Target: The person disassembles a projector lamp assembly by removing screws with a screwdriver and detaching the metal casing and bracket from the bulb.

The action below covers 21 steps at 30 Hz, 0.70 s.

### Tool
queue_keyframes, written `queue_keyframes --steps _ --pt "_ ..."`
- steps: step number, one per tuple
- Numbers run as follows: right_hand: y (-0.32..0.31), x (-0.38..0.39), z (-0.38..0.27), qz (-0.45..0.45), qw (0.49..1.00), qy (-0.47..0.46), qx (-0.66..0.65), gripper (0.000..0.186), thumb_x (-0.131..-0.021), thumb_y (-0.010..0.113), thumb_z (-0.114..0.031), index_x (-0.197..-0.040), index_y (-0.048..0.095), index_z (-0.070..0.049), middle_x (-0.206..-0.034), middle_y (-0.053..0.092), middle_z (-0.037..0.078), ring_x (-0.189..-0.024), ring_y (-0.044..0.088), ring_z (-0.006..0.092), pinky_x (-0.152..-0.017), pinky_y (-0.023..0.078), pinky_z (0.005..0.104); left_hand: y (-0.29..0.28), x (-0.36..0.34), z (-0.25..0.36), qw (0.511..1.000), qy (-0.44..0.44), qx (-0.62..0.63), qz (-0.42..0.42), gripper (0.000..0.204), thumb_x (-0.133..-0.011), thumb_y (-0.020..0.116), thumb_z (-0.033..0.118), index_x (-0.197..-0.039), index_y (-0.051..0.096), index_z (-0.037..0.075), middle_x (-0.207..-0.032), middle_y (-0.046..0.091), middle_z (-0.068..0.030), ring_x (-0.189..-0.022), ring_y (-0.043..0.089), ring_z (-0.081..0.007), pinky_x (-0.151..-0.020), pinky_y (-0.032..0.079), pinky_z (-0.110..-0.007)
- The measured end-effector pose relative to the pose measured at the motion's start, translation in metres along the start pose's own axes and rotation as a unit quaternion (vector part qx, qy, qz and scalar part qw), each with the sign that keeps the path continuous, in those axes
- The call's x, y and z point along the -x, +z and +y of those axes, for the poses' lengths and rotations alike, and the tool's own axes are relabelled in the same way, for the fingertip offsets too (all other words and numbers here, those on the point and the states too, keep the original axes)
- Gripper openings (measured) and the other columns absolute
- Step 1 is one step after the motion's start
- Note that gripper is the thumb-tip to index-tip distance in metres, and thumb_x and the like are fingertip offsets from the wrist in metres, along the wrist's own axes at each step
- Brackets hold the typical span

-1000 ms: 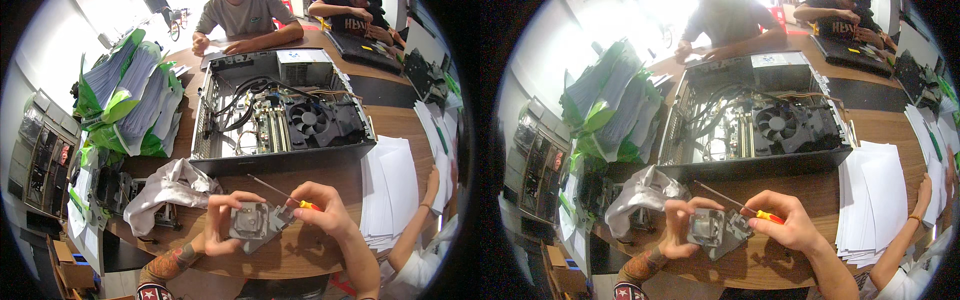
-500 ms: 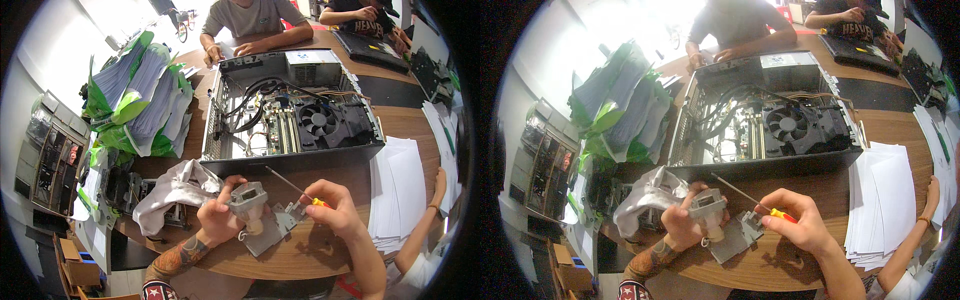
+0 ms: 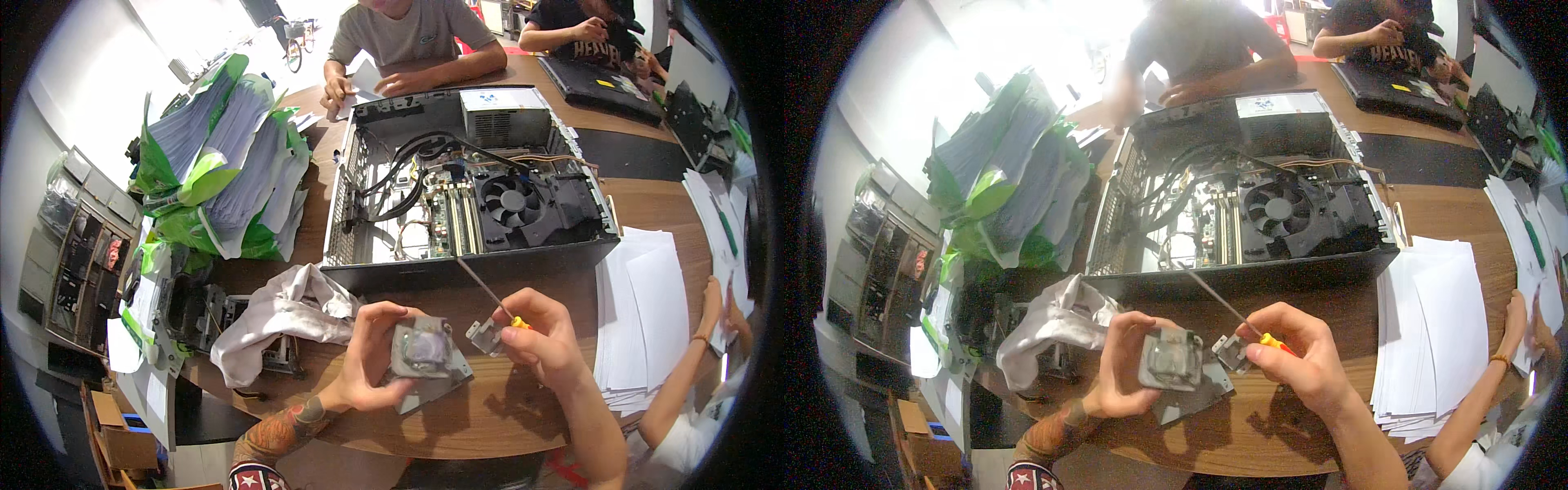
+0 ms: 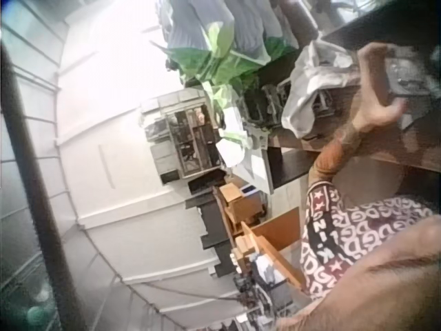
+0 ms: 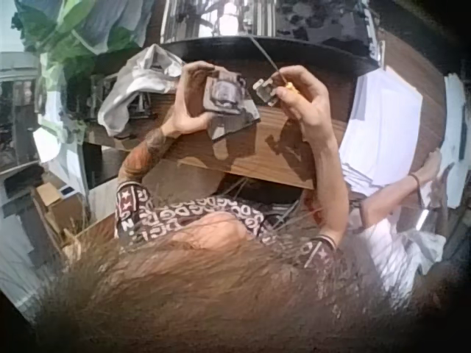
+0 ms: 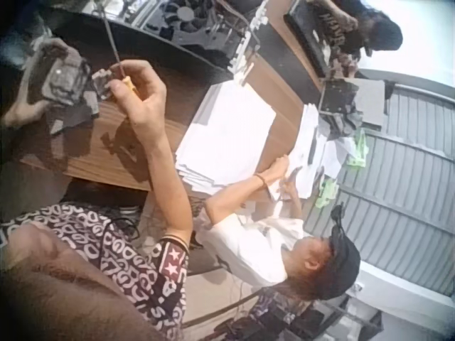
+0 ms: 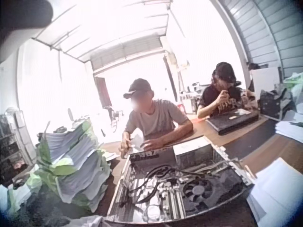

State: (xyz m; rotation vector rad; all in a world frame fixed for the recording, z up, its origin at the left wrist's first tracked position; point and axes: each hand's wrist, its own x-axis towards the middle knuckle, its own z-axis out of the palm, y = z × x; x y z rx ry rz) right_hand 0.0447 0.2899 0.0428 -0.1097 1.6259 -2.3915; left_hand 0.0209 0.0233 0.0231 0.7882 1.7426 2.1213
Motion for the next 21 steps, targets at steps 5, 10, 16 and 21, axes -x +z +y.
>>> queue_keyframes --steps 5,10,16,21 --pt "-0.003 0.0 0.003 0.024 0.996 -0.015 -0.085 0.026 -0.084 0.067 -0.005 -0.108 0.059 0.002 -0.089 0.061 0.004 -0.057 0.041 0.0028 -0.048 0.03 0.02 -0.001 -0.006 0.002 0.984 0.024 -0.168 -0.047 0.084 -0.063 0.079 0.003 -0.134 0.034 0.006 -0.131 0.044 -0.021 -0.122 0.048 -0.0283 -0.104 0.039 -0.041" --pt "-0.003 -0.001 0.005 0.027 0.995 -0.016 -0.094 0.027 -0.084 0.067 -0.005 -0.108 0.059 0.002 -0.093 0.061 0.006 -0.057 0.042 0.0029 -0.047 0.031 0.0203 -0.005 -0.006 -0.005 0.99 0.037 -0.123 -0.06 0.08 -0.064 0.083 -0.001 -0.128 0.036 0.011 -0.139 0.041 -0.026 -0.124 0.048 -0.0306 -0.103 0.041 -0.044" --pt "-0.003 -0.002 0.006 0.03 0.995 -0.011 -0.09 0.028 -0.084 0.068 -0.006 -0.108 0.058 0.002 -0.096 0.062 0.008 -0.057 0.042 0.0029 -0.047 0.031 0.0203 -0.007 0.006 -0.019 0.976 0.075 -0.19 -0.08 0.08 -0.066 0.086 0.0 -0.124 0.032 0.015 -0.129 0.051 -0.0264 -0.113 0.057 -0.0337 -0.091 0.05 -0.042" --pt "-0.005 0.001 0.002 0.031 0.996 -0.015 -0.085 0.027 -0.084 0.069 -0.007 -0.107 0.058 0.002 -0.095 0.062 0.007 -0.057 0.042 0.003 -0.048 0.031 0.0201 0.004 -0.006 -0.015 0.943 0.176 -0.273 -0.076 0.085 -0.062 0.093 0.011 -0.127 0.039 0.011 -0.112 0.059 -0.0212 -0.102 0.061 -0.0372 -0.083 0.052 -0.04"
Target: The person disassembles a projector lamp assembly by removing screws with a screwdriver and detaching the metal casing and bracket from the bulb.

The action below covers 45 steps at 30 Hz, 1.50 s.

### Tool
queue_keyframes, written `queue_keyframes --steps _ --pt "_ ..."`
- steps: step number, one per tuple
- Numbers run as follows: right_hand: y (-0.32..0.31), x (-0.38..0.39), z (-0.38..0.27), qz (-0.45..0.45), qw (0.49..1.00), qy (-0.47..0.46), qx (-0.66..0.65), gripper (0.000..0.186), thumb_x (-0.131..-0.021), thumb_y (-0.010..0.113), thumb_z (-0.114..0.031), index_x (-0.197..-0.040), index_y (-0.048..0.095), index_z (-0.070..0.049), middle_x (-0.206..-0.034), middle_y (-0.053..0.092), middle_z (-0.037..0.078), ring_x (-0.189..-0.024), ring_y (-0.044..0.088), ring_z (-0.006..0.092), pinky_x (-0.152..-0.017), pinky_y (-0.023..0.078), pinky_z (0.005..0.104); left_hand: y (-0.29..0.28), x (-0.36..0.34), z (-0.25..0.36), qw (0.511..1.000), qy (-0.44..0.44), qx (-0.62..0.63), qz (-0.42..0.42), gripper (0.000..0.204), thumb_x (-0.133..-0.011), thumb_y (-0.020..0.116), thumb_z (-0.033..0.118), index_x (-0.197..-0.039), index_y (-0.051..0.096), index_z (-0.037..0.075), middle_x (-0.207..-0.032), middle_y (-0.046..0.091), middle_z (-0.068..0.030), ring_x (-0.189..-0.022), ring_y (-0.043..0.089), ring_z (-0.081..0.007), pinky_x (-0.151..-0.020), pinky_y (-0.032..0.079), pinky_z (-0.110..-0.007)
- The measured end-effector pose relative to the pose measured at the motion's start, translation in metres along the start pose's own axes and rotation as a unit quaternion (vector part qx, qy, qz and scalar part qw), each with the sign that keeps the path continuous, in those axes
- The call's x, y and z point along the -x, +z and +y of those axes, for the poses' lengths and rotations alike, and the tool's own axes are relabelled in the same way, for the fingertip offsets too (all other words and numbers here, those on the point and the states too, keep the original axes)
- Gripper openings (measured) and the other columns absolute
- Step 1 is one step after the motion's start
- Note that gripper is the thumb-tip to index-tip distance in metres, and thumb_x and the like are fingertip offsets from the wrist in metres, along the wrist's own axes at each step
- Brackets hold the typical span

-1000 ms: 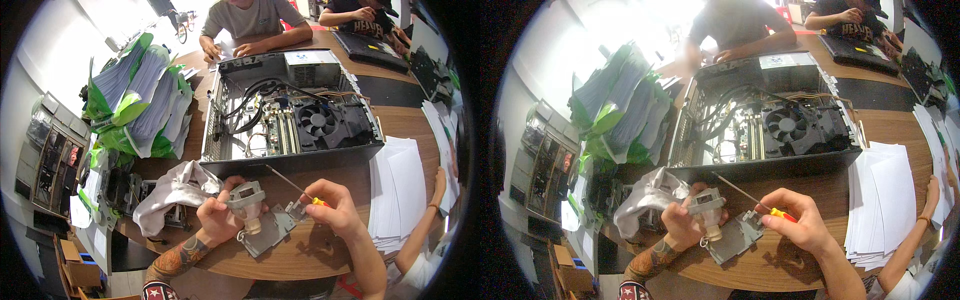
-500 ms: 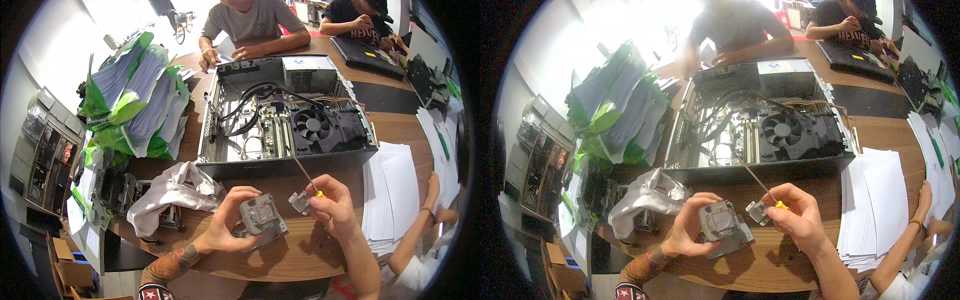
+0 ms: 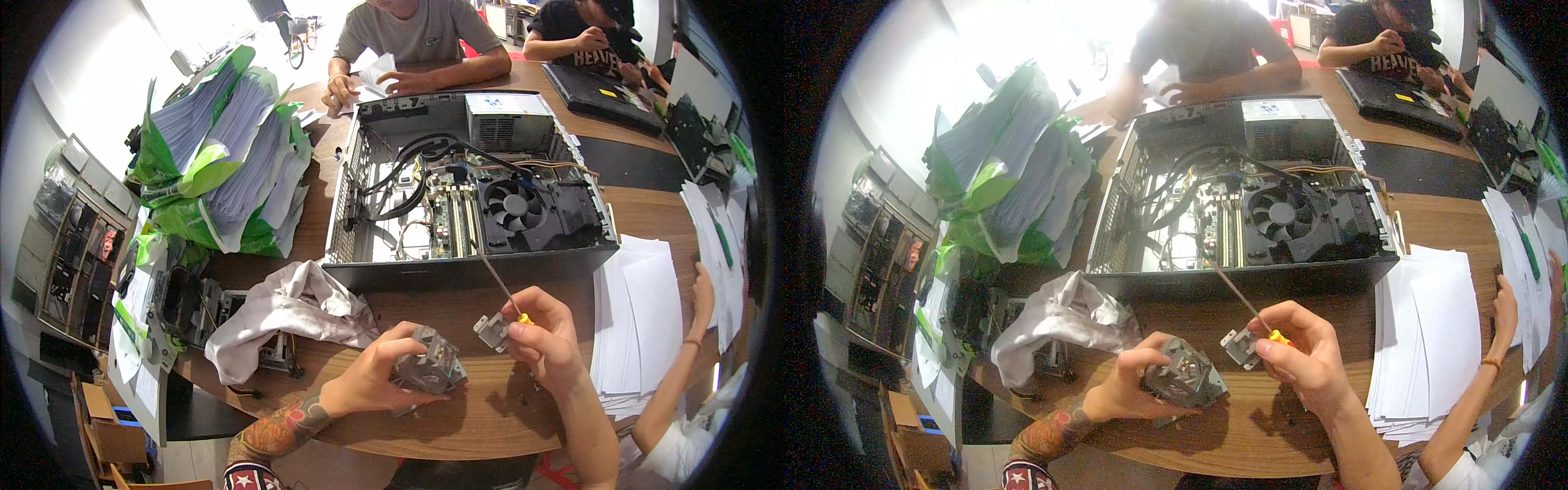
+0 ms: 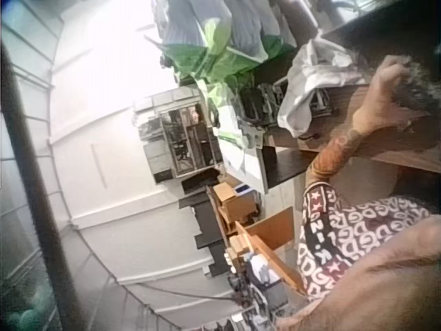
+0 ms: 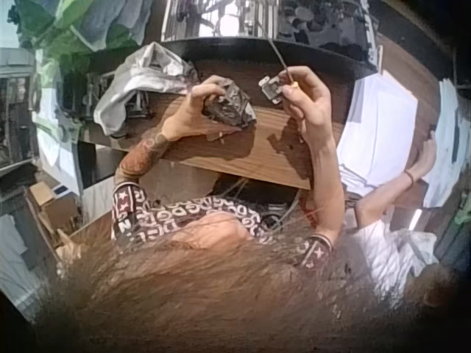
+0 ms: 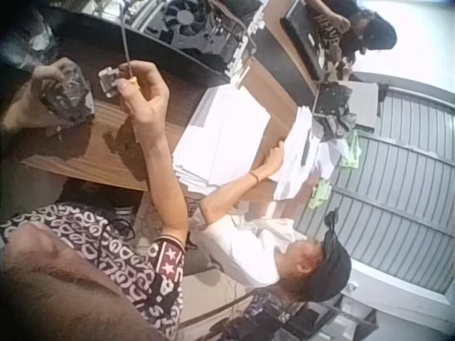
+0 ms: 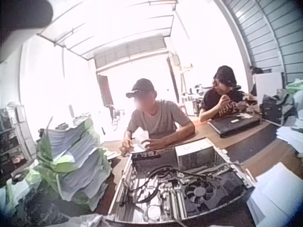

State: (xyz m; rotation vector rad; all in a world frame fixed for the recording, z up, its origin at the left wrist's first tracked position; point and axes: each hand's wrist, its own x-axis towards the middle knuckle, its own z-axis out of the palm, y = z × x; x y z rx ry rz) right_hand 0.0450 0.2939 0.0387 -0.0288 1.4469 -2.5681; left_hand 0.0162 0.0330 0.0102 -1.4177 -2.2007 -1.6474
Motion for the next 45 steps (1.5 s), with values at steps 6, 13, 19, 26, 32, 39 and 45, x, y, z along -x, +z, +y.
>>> queue_keyframes --steps 6,13,19,26,32,39,45 --pt "0.003 -0.001 0.0 -0.012 0.999 0.006 0.035 0.026 -0.084 0.068 -0.007 -0.107 0.059 0.0 -0.093 0.063 0.005 -0.062 0.044 0.0033 -0.05 0.033 0.0204 0.009 0.008 -0.001 0.994 -0.016 0.073 0.079 0.081 -0.062 0.092 0.011 -0.127 0.044 0.008 -0.114 0.059 -0.0211 -0.101 0.062 -0.0352 -0.084 0.053 -0.042" --pt "0.007 0.0 0.001 -0.011 0.997 0.011 0.076 0.021 -0.087 0.068 -0.007 -0.106 0.066 0.002 -0.097 0.067 0.006 -0.078 0.058 0.0061 -0.062 0.043 0.0201 0.001 0.002 0.015 0.984 -0.023 -0.176 0.026 0.082 -0.064 0.088 0.01 -0.135 0.047 0.007 -0.116 0.058 -0.0192 -0.093 0.064 -0.0295 -0.073 0.057 -0.035" --pt "0.008 0.001 -0.001 -0.035 0.993 0.001 0.113 0.016 -0.087 0.067 -0.001 -0.102 0.069 0.003 -0.098 0.068 0.007 -0.09 0.061 0.0115 -0.08 0.048 0.0255 -0.003 -0.001 0.019 0.977 -0.022 -0.212 0.009 0.085 -0.06 0.087 0.01 -0.136 0.049 0.008 -0.113 0.059 -0.0188 -0.091 0.064 -0.0314 -0.075 0.057 -0.037" --pt "0.009 -0.001 0.0 -0.078 0.989 -0.022 0.123 0.015 -0.084 0.069 0.003 -0.099 0.069 0.004 -0.097 0.067 0.009 -0.092 0.062 0.0149 -0.084 0.047 0.0285 -0.001 -0.001 0.017 0.98 -0.009 -0.197 0.028 0.081 -0.059 0.088 0.015 -0.13 0.051 0.003 -0.111 0.06 -0.0198 -0.093 0.064 -0.0342 -0.079 0.056 -0.04" --pt "0.005 -0.001 0.003 -0.08 0.989 -0.009 0.127 0.015 -0.084 0.068 0.004 -0.099 0.069 0.004 -0.097 0.068 0.01 -0.092 0.062 0.0151 -0.085 0.048 0.029 -0.002 0.002 0.017 0.977 0.009 -0.213 0.012 0.078 -0.059 0.086 0.012 -0.128 0.052 0.002 -0.114 0.059 -0.0197 -0.092 0.064 -0.0339 -0.078 0.055 -0.04" --pt "0.007 -0.002 0.003 -0.1 0.982 -0.018 0.16 0.012 -0.084 0.068 0.004 -0.097 0.069 0.003 -0.098 0.069 0.011 -0.093 0.063 0.0156 -0.085 0.048 0.0296 -0.003 0.002 0.018 0.976 0.017 -0.216 -0.013 0.074 -0.063 0.084 0.01 -0.13 0.052 0.004 -0.115 0.058 -0.0195 -0.09 0.063 -0.0326 -0.076 0.054 -0.04" --pt "0.008 -0.002 0.001 -0.089 0.975 0.0 0.201 0.015 -0.083 0.073 0.0 -0.097 0.069 0.003 -0.1 0.069 0.009 -0.094 0.064 0.0141 -0.085 0.05 0.0277 -0.003 -0.001 0.019 0.977 0.017 -0.21 -0.022 0.073 -0.064 0.085 0.015 -0.129 0.053 0.004 -0.116 0.058 -0.0196 -0.09 0.062 -0.0326 -0.076 0.054 -0.04"
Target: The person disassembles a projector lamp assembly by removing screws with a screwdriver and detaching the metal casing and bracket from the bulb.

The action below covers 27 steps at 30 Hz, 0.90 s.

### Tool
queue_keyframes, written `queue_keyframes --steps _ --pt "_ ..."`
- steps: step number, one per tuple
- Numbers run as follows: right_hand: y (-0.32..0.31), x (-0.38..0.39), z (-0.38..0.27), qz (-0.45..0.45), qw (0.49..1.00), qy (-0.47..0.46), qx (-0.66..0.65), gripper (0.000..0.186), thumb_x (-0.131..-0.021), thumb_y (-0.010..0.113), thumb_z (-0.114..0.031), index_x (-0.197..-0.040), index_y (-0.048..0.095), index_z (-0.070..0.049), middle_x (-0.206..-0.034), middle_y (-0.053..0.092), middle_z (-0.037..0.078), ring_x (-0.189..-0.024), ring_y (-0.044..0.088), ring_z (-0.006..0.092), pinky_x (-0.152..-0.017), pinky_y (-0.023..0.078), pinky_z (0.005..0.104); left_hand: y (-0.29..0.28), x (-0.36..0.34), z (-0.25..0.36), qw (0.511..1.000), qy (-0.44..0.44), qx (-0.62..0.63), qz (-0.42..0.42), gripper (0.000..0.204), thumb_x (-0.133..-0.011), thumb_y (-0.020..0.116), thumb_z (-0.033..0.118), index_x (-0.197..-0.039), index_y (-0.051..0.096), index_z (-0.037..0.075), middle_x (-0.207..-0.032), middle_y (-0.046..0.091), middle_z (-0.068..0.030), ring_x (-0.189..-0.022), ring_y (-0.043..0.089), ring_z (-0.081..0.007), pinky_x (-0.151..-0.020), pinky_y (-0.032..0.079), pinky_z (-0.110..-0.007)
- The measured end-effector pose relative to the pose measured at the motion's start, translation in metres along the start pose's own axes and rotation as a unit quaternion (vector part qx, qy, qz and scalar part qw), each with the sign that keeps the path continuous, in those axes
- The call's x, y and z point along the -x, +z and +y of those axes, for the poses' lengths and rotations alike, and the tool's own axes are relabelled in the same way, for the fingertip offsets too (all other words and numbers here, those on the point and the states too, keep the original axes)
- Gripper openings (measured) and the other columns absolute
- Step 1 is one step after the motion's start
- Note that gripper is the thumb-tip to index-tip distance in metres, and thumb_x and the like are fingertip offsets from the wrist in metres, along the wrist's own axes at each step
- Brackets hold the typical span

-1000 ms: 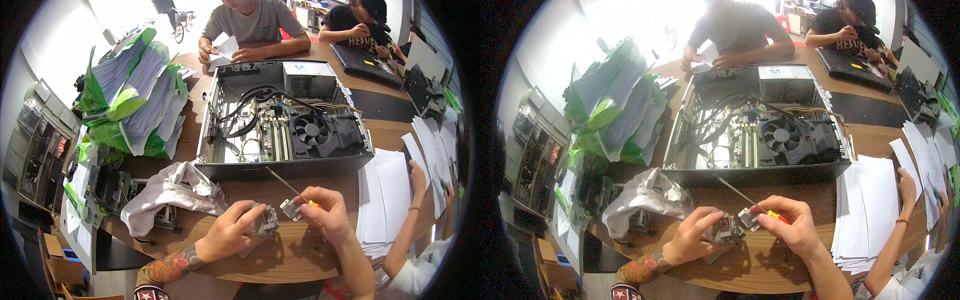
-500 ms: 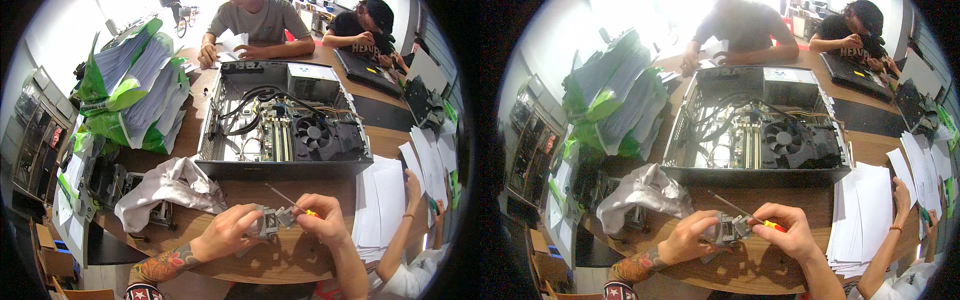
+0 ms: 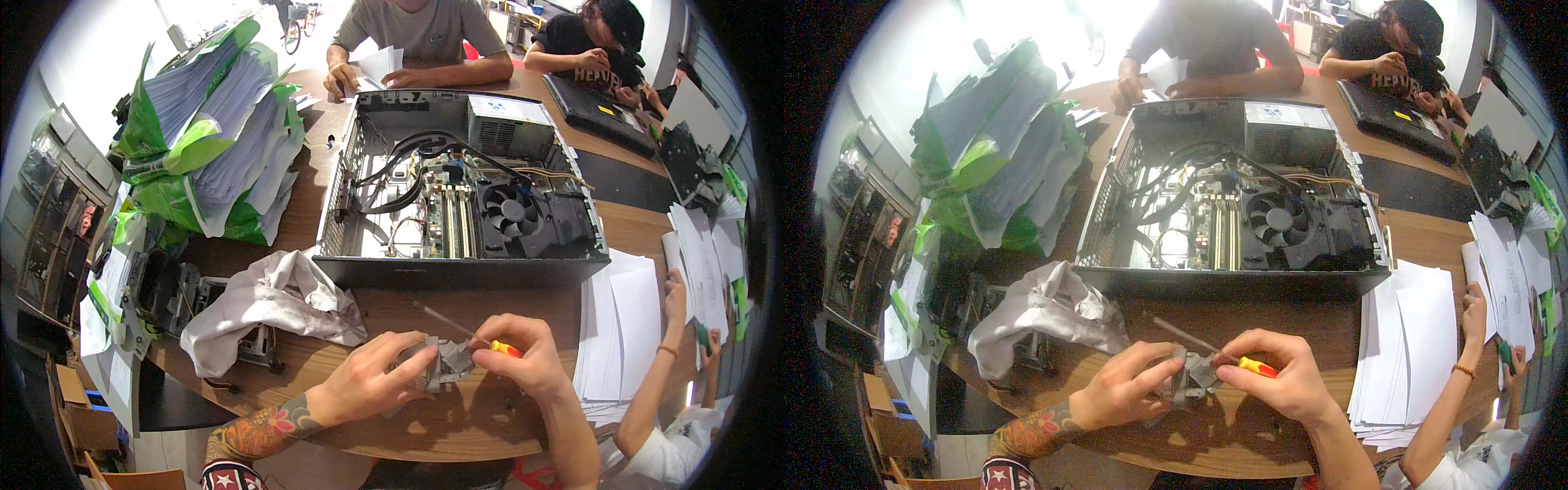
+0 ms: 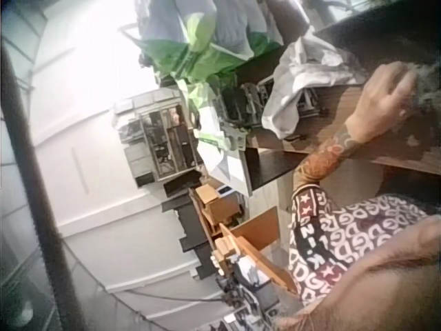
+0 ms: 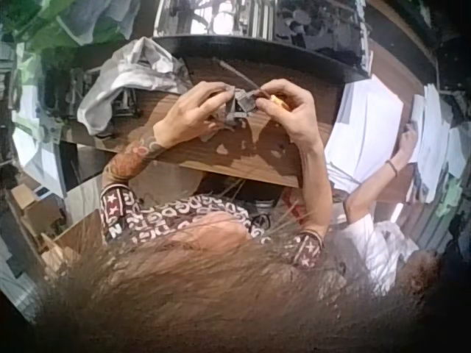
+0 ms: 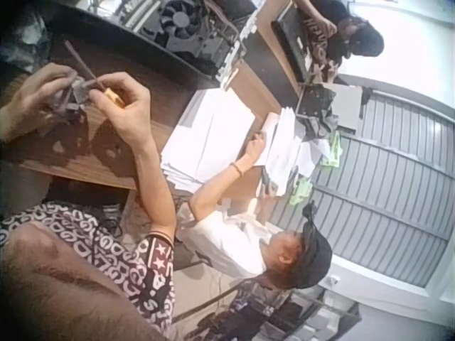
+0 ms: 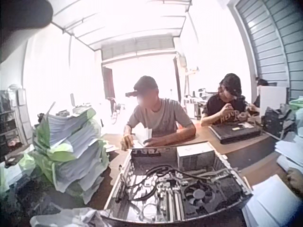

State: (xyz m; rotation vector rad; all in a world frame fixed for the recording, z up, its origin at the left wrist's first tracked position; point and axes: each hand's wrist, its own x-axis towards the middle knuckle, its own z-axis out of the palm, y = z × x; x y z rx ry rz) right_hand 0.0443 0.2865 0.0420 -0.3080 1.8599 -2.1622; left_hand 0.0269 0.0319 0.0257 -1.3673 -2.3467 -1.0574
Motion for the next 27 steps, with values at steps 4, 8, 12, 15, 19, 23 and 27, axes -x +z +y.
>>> queue_keyframes --steps 4,8,12,15,19,23,27 --pt "0.008 -0.001 -0.006 0.053 0.997 0.045 -0.022 0.022 -0.082 0.076 -0.001 -0.103 0.069 0.003 -0.101 0.07 0.009 -0.097 0.064 0.0137 -0.088 0.05 0.0277 -0.001 0.001 -0.003 0.999 -0.01 0.033 0.001 0.078 -0.062 0.088 0.02 -0.129 0.051 0.004 -0.116 0.057 -0.0195 -0.094 0.062 -0.0344 -0.079 0.054 -0.04" --pt "0.006 0.0 -0.01 0.042 0.995 0.085 -0.02 0.027 -0.081 0.076 -0.001 -0.107 0.07 0.003 -0.104 0.07 0.009 -0.097 0.064 0.0137 -0.087 0.05 0.0275 0.001 0.003 -0.005 0.997 -0.021 0.069 0.004 0.083 -0.059 0.09 0.02 -0.131 0.049 0.005 -0.116 0.058 -0.0191 -0.1 0.061 -0.036 -0.083 0.053 -0.041" --pt "0.0 0.0 -0.001 0.028 0.998 0.046 -0.028 0.024 -0.08 0.076 0.001 -0.104 0.071 0.002 -0.102 0.07 0.008 -0.094 0.064 0.0137 -0.084 0.05 0.0269 0.002 0.002 -0.006 0.995 -0.039 0.091 -0.004 0.084 -0.059 0.09 0.02 -0.131 0.049 0.005 -0.116 0.058 -0.0188 -0.104 0.06 -0.0363 -0.086 0.053 -0.042" --pt "0.0 -0.002 0.004 0.03 0.998 -0.057 0.028 0.023 -0.079 0.076 0.002 -0.101 0.071 0.001 -0.097 0.069 0.008 -0.091 0.063 0.0142 -0.081 0.049 0.0268 0.002 0.001 -0.007 0.993 -0.049 0.106 -0.004 0.084 -0.06 0.09 0.019 -0.131 0.049 0.005 -0.117 0.058 -0.0185 -0.105 0.06 -0.0365 -0.088 0.052 -0.042" --pt "0.004 -0.003 0.005 0.054 0.984 -0.123 0.117 0.021 -0.077 0.077 0.001 -0.097 0.073 -0.002 -0.093 0.063 0.007 -0.088 0.06 0.0153 -0.078 0.048 0.0272 0.001 0.001 -0.006 0.992 -0.055 0.115 -0.009 0.084 -0.06 0.091 0.018 -0.131 0.049 0.005 -0.118 0.058 -0.0183 -0.107 0.06 -0.0358 -0.089 0.052 -0.042" --pt "0.009 -0.004 0.004 0.023 0.969 -0.136 0.206 0.022 -0.076 0.079 0.0 -0.096 0.074 -0.004 -0.091 0.058 0.007 -0.085 0.058 0.0166 -0.076 0.046 0.0272 0.005 0.003 -0.009 0.992 -0.036 0.117 0.011 0.083 -0.061 0.09 0.017 -0.132 0.049 0.005 -0.12 0.057 -0.0178 -0.109 0.059 -0.0349 -0.09 0.052 -0.041" --pt "0.011 -0.003 0.004 0.016 0.962 -0.157 0.221 0.02 -0.079 0.075 0.0 -0.098 0.074 -0.004 -0.089 0.059 0.008 -0.081 0.059 0.0169 -0.072 0.047 0.0271 0.004 0.003 -0.007 0.993 -0.045 0.11 0.008 0.082 -0.062 0.09 0.016 -0.132 0.049 0.006 -0.121 0.056 -0.0177 -0.11 0.058 -0.0344 -0.09 0.052 -0.041"
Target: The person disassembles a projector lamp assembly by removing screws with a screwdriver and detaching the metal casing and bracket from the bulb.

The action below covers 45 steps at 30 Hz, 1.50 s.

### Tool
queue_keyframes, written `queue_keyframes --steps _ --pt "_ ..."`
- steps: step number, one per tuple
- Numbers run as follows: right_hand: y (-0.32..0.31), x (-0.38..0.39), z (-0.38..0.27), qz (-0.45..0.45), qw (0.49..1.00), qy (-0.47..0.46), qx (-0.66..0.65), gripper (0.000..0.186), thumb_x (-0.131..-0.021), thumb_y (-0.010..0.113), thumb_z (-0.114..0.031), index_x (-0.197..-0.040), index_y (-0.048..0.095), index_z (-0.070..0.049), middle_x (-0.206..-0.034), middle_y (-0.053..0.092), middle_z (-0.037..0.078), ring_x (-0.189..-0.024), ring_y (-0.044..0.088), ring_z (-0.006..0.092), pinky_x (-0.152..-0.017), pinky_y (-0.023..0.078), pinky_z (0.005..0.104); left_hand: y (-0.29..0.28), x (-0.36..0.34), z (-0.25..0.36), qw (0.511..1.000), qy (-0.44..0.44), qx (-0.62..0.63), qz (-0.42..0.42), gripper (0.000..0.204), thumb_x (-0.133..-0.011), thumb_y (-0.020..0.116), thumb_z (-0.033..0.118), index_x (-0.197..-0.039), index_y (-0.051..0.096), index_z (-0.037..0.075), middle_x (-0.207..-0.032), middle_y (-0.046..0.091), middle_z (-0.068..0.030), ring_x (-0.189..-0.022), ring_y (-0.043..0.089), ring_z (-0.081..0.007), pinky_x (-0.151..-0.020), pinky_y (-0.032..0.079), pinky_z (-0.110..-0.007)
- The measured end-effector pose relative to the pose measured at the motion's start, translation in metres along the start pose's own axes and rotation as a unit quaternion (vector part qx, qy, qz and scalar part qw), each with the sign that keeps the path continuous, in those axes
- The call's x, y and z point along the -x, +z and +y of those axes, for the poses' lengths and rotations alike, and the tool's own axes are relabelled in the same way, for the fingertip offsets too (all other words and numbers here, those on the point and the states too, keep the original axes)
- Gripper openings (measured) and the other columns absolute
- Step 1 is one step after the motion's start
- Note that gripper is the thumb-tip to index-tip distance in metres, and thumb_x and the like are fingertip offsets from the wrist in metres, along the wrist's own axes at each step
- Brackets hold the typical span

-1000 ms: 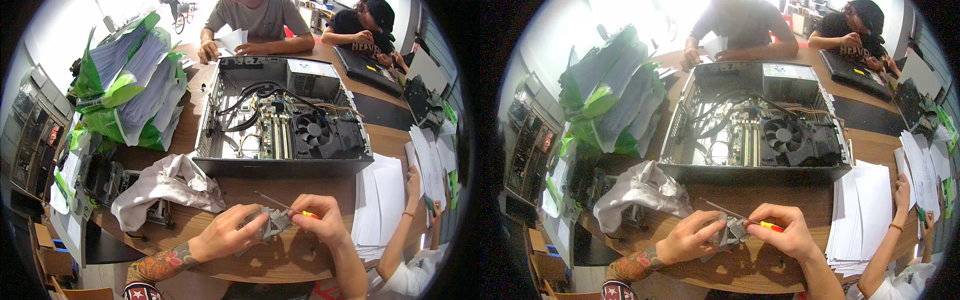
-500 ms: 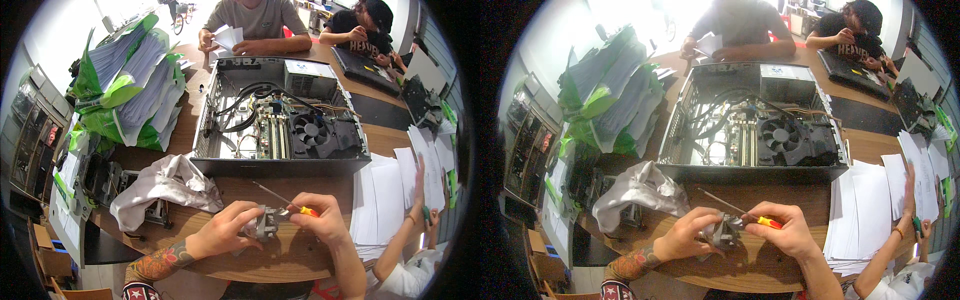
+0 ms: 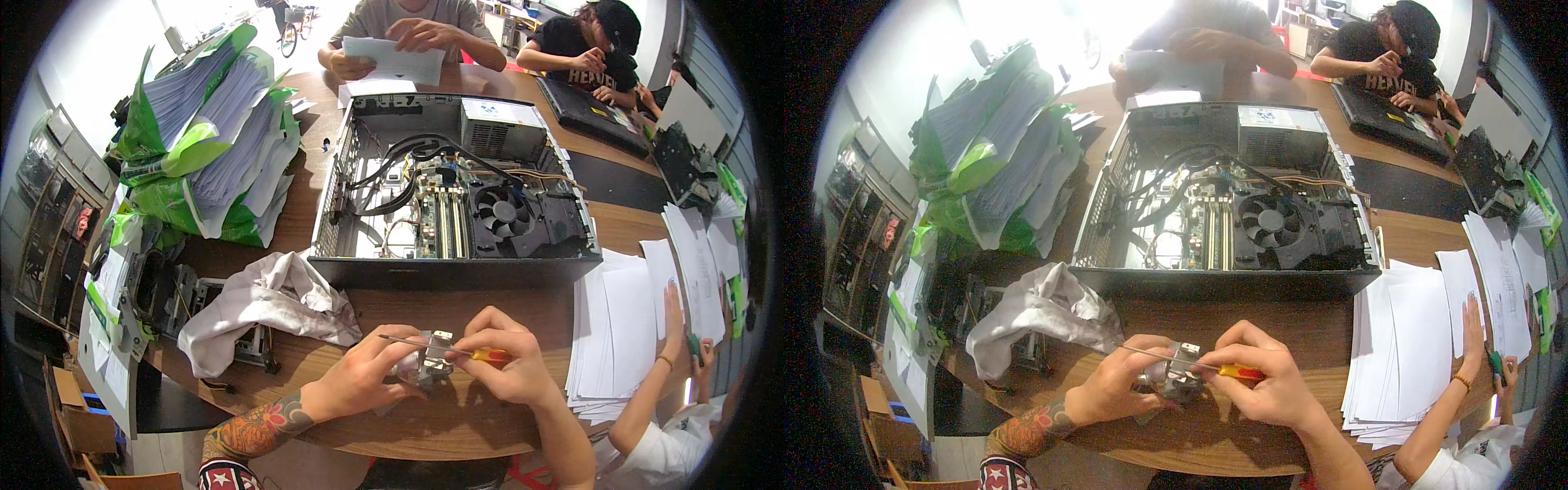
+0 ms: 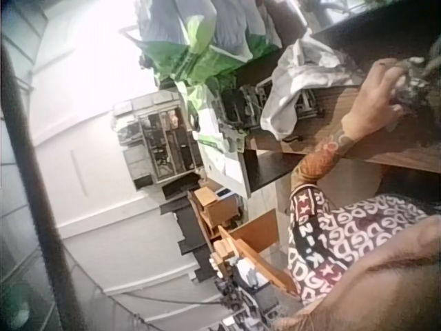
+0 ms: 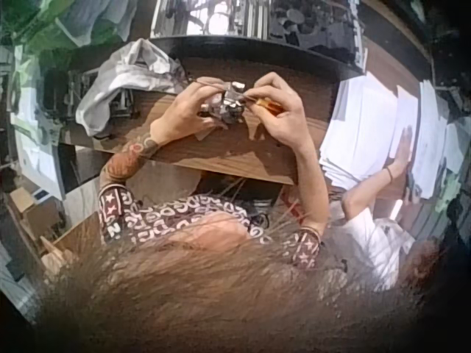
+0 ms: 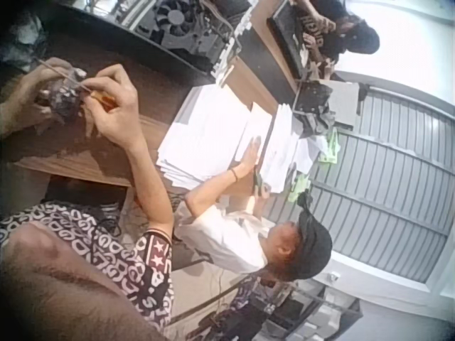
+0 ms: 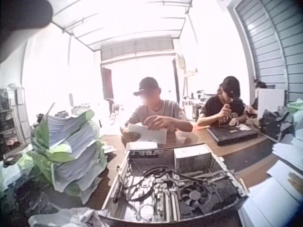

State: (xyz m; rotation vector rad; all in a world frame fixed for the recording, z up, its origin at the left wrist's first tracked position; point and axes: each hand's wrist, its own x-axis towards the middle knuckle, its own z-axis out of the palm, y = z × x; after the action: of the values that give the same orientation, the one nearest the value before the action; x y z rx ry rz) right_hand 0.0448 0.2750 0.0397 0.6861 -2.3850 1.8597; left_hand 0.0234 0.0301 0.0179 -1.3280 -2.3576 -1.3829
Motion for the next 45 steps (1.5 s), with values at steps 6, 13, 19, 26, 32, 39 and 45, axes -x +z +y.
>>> queue_keyframes --steps 6,13,19,26,32,39,45 --pt "0.001 0.0 0.001 -0.033 0.999 -0.017 -0.04 0.02 -0.081 0.071 0.001 -0.1 0.074 -0.001 -0.09 0.062 0.009 -0.079 0.061 0.0171 -0.069 0.048 0.0267 -0.001 0.003 0.001 0.999 -0.009 -0.03 -0.017 0.076 -0.062 0.088 0.013 -0.13 0.055 0.013 -0.119 0.056 -0.0184 -0.107 0.059 -0.0343 -0.086 0.053 -0.041" --pt "-0.001 0.001 -0.003 0.003 0.999 0.019 -0.049 0.019 -0.081 0.073 -0.001 -0.099 0.073 -0.002 -0.083 0.065 0.008 -0.075 0.062 0.0164 -0.068 0.048 0.0273 -0.003 -0.002 0.006 0.996 0.032 -0.086 -0.018 0.063 -0.065 0.082 0.009 -0.124 0.062 0.017 -0.118 0.056 -0.0185 -0.101 0.061 -0.0331 -0.083 0.053 -0.039" --pt "-0.007 -0.001 -0.006 0.019 0.999 0.041 -0.017 0.017 -0.077 0.08 -0.011 -0.087 0.069 -0.003 -0.079 0.065 0.005 -0.069 0.058 0.0125 -0.061 0.041 0.025 -0.001 -0.002 0.009 0.991 0.052 -0.126 -0.006 0.058 -0.067 0.077 0.007 -0.122 0.064 0.019 -0.118 0.057 -0.0193 -0.1 0.062 -0.0324 -0.083 0.053 -0.039" --pt "-0.002 -0.001 0.002 -0.006 0.999 0.035 -0.011 0.014 -0.077 0.08 -0.011 -0.084 0.07 -0.003 -0.073 0.062 0.005 -0.064 0.056 0.012 -0.057 0.039 0.0259 -0.002 -0.001 0.012 0.991 0.039 -0.13 0.004 0.055 -0.069 0.075 0.006 -0.121 0.064 0.019 -0.118 0.057 -0.0199 -0.099 0.062 -0.0325 -0.082 0.054 -0.039" --pt "-0.004 0.005 0.001 0.067 0.997 0.032 -0.007 0.01 -0.079 0.077 -0.006 -0.086 0.07 -0.003 -0.075 0.065 0.006 -0.066 0.059 0.0111 -0.059 0.043 0.0255 0.004 -0.005 0.006 0.99 0.068 -0.124 -0.012 0.049 -0.071 0.076 0.009 -0.117 0.066 0.019 -0.119 0.057 -0.0203 -0.099 0.062 -0.0332 -0.081 0.054 -0.038" --pt "0.009 -0.001 -0.004 0.097 0.995 -0.015 -0.025 0.013 -0.084 0.075 -0.008 -0.095 0.07 -0.002 -0.086 0.07 0.008 -0.077 0.066 0.0135 -0.069 0.052 0.0265 -0.006 0.01 0.007 0.996 0.041 -0.076 0.022 0.074 -0.06 0.087 0.006 -0.122 0.047 0.012 -0.119 0.056 -0.024 -0.098 0.062 -0.0376 -0.079 0.055 -0.043" --pt "0.004 0.003 0.001 0.123 0.99 -0.071 -0.026 0.016 -0.079 0.077 0.0 -0.093 0.069 0.0 -0.087 0.069 0.009 -0.077 0.066 0.0172 -0.067 0.051 0.027 0.01 0.003 -0.003 0.997 0.037 -0.057 0.023 0.084 -0.06 0.089 0.009 -0.129 0.042 0.011 -0.117 0.056 -0.0226 -0.099 0.062 -0.037 -0.08 0.055 -0.042"
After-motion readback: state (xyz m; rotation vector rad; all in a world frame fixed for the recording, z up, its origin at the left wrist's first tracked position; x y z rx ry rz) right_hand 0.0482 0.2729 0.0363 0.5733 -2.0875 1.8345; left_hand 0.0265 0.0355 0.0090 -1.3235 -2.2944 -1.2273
